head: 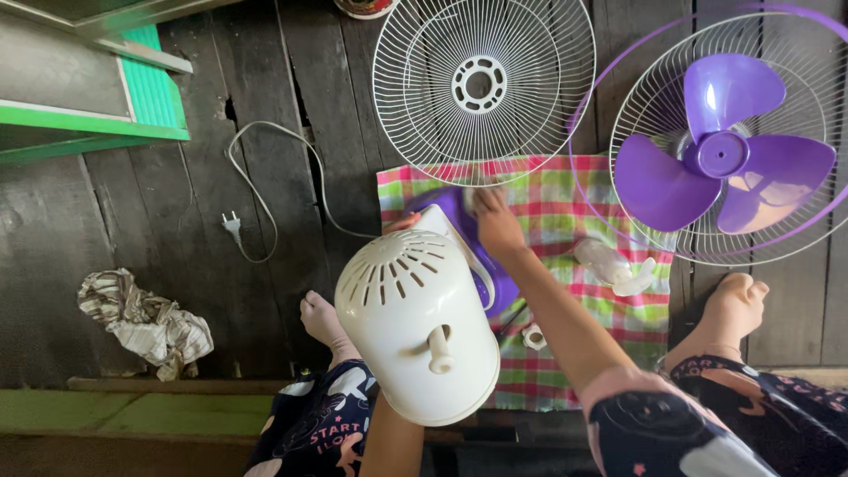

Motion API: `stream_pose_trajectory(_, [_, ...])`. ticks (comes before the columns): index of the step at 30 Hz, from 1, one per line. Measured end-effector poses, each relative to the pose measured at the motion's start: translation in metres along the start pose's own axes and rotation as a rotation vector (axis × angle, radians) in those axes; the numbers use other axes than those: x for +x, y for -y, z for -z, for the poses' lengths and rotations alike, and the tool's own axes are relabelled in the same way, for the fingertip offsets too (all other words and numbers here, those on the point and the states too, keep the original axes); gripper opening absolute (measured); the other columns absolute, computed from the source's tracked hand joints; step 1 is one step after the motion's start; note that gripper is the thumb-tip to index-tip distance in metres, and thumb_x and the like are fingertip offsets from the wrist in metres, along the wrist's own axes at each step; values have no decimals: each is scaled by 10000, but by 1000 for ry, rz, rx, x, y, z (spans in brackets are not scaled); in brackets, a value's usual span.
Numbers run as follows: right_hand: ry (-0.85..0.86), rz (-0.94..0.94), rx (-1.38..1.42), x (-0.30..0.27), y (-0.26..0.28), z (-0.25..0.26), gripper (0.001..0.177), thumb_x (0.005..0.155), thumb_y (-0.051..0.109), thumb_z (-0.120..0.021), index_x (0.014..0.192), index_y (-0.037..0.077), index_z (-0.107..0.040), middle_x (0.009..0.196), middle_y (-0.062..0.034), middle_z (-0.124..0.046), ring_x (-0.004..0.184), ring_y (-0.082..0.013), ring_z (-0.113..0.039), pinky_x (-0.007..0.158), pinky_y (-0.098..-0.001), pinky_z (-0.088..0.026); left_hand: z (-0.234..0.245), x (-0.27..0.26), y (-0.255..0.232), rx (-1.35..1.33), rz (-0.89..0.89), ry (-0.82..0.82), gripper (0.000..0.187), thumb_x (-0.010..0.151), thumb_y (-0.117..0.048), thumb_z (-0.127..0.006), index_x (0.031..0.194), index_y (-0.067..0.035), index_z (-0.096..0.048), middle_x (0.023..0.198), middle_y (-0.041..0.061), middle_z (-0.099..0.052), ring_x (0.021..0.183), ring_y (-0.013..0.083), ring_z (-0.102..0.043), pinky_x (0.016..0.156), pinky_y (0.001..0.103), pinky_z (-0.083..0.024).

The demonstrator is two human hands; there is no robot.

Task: The person disassembles a purple and white table fan by removing the front grille, fan blades, and motor housing. They then use a cloth to wipe the exterior surfaces of the motor housing and base. The disassembled parts are placed on a checkered cloth on the floor.

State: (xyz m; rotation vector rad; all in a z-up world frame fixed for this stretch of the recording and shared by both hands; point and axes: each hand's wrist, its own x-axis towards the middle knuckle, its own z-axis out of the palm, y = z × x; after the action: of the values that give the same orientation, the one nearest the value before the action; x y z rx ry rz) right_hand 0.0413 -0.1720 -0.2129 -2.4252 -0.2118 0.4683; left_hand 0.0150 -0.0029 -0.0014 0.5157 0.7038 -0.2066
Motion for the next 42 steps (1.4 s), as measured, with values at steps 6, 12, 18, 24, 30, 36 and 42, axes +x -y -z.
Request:
stream_pose_trajectory(6, [-293,-129,-85,-154,-12,-15,545,869,-52,-477,1411,-9,-526,1465,-206,-507,1355,-434,-480,1086,-453,-480,-3,-2,-3,-10,-9,11,533,964,-326,-722,1356,-51,-489,1242,188,-604,1094,315,-597,921,440,-496])
stream_pose_trajectory(12, [-47,-364,189,-178,38,-5,485,962,6,-475,1439,67,-542,1278,-226,-553,1138,-431,-570,912,-502,-508,5,-5,1,-8,-9,2,515,976,-331,-711,1346,-41,-499,1226,191,-610,1079,316,-601,904,439,-498])
stream_pose_trajectory(18, [-91,-127,103,-55,57,6,470,922,105,-572,1391,91,-595,1182,-192,-570,1047,-396,-603,910,-483,-520,7,1,3,8,6,-1,499,989,-336,-700,1336,-32,-509,1211,194,-617,1063,317,-605,888,437,-500])
stream_pose_trajectory(24, [-130,-66,234,-1,76,9,477,923,97,-612,1394,161,-655,1107,-177,-581,1049,-386,-610,894,-475,-531,10,0,6,16,23,-8,485,1002,-341,-688,1326,-22,-519,1195,197,-624,1047,318,-609,872,436,-502])
stream_pose_trajectory(30, [-137,-30,565,-129,30,-15,540,924,-53,-570,1425,148,-585,1295,-199,-519,1202,-389,-582,957,-431,-555,8,4,3,20,27,9,473,1015,-346,-677,1316,-12,-529,1180,200,-630,1031,319,-612,855,435,-505])
stream_pose_trajectory(36, [-178,26,212,-208,19,-17,454,793,10,-644,1213,181,-670,1224,-123,-655,1038,-368,-638,828,-464,-564,6,6,-2,19,10,15,464,1027,-351,-665,1306,-2,-539,1164,203,-637,1015,320,-616,839,434,-507])
stream_pose_trajectory(42, [-228,-149,423,-86,53,0,202,921,3,-574,1102,72,-633,1090,-139,-637,1089,-406,-595,896,-492,-505,8,1,0,40,10,6,456,1040,-356,-654,1296,7,-549,1148,206,-644,999,322,-620,823,433,-509])
